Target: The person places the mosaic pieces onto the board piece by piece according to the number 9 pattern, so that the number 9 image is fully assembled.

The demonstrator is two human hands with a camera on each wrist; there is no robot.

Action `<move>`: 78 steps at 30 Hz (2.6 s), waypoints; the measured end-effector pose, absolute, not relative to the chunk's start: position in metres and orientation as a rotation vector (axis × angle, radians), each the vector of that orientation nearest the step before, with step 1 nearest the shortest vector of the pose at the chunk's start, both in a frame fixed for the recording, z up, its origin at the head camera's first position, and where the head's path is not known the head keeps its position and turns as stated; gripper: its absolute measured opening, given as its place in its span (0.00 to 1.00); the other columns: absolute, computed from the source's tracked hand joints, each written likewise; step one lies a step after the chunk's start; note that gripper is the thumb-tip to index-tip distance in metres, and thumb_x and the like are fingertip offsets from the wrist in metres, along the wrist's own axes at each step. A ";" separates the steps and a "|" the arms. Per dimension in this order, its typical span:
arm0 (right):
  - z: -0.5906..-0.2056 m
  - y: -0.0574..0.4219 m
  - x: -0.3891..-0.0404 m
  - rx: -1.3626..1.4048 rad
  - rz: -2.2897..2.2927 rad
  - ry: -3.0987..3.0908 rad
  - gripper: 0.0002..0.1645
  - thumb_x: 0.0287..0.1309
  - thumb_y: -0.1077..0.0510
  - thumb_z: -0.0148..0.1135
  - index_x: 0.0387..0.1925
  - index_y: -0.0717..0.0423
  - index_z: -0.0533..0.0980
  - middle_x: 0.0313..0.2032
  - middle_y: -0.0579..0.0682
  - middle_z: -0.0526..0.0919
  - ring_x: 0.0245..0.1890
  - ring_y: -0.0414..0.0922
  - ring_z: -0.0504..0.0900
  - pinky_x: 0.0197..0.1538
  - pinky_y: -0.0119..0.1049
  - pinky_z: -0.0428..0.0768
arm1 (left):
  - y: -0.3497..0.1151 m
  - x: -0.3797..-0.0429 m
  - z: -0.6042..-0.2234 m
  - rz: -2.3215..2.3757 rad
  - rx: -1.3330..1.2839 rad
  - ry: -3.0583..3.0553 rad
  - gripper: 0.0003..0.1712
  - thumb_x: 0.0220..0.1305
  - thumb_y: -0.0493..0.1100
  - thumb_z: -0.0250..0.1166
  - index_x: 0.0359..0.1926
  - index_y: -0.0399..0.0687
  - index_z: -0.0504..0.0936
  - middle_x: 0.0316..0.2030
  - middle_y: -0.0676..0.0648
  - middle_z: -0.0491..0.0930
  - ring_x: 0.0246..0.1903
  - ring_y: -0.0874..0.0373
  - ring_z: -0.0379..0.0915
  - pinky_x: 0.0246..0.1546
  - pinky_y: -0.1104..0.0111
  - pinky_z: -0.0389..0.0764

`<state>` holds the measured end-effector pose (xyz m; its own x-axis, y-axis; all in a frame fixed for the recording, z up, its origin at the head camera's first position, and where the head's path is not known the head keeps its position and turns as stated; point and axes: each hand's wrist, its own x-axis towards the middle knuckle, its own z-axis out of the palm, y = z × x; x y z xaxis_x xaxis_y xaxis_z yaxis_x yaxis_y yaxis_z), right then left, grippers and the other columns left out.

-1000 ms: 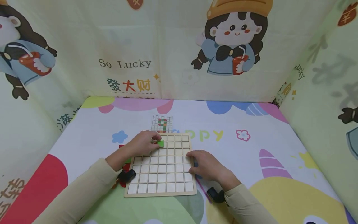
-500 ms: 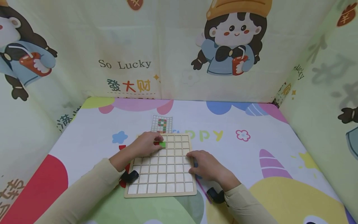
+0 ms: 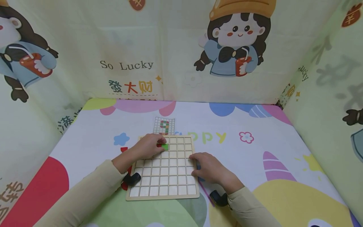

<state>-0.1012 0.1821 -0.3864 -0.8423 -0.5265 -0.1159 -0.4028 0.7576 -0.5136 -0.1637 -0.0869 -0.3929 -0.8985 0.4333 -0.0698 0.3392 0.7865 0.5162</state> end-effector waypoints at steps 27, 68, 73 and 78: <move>-0.389 0.185 -0.102 -0.779 -0.707 2.721 0.29 0.53 0.60 0.74 0.57 0.62 0.77 0.54 0.55 0.81 0.58 0.58 0.76 0.60 0.53 0.72 | -0.086 -0.162 -0.389 0.769 0.653 2.801 0.10 0.63 0.38 0.70 0.46 0.43 0.86 0.42 0.49 0.85 0.46 0.53 0.79 0.50 0.58 0.79; -0.389 0.184 -0.102 -0.768 -0.727 2.711 0.30 0.53 0.60 0.74 0.57 0.62 0.77 0.54 0.55 0.81 0.58 0.58 0.76 0.61 0.54 0.72 | -0.095 -0.162 -0.392 0.982 0.525 2.614 0.22 0.62 0.44 0.73 0.56 0.44 0.83 0.51 0.50 0.83 0.53 0.55 0.77 0.56 0.60 0.77; -0.389 0.185 -0.102 -0.777 -0.735 2.707 0.29 0.53 0.60 0.74 0.57 0.62 0.77 0.54 0.55 0.81 0.58 0.58 0.77 0.61 0.54 0.72 | -0.096 -0.162 -0.391 1.012 0.500 2.595 0.24 0.62 0.44 0.73 0.58 0.45 0.81 0.54 0.49 0.81 0.56 0.54 0.76 0.57 0.59 0.76; -0.389 0.185 -0.102 -0.774 -0.731 2.709 0.30 0.53 0.60 0.74 0.57 0.62 0.77 0.54 0.55 0.81 0.58 0.58 0.77 0.60 0.53 0.72 | -0.100 -0.163 -0.389 1.007 0.477 2.600 0.27 0.63 0.46 0.72 0.62 0.49 0.78 0.58 0.49 0.78 0.59 0.51 0.74 0.56 0.58 0.77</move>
<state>-0.1022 0.1846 -0.3893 -0.8339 -0.5459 -0.0810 -0.4311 0.7360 -0.5220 -0.1635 -0.1004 -0.3888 -0.8962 0.4118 -0.1652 0.1930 0.6971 0.6905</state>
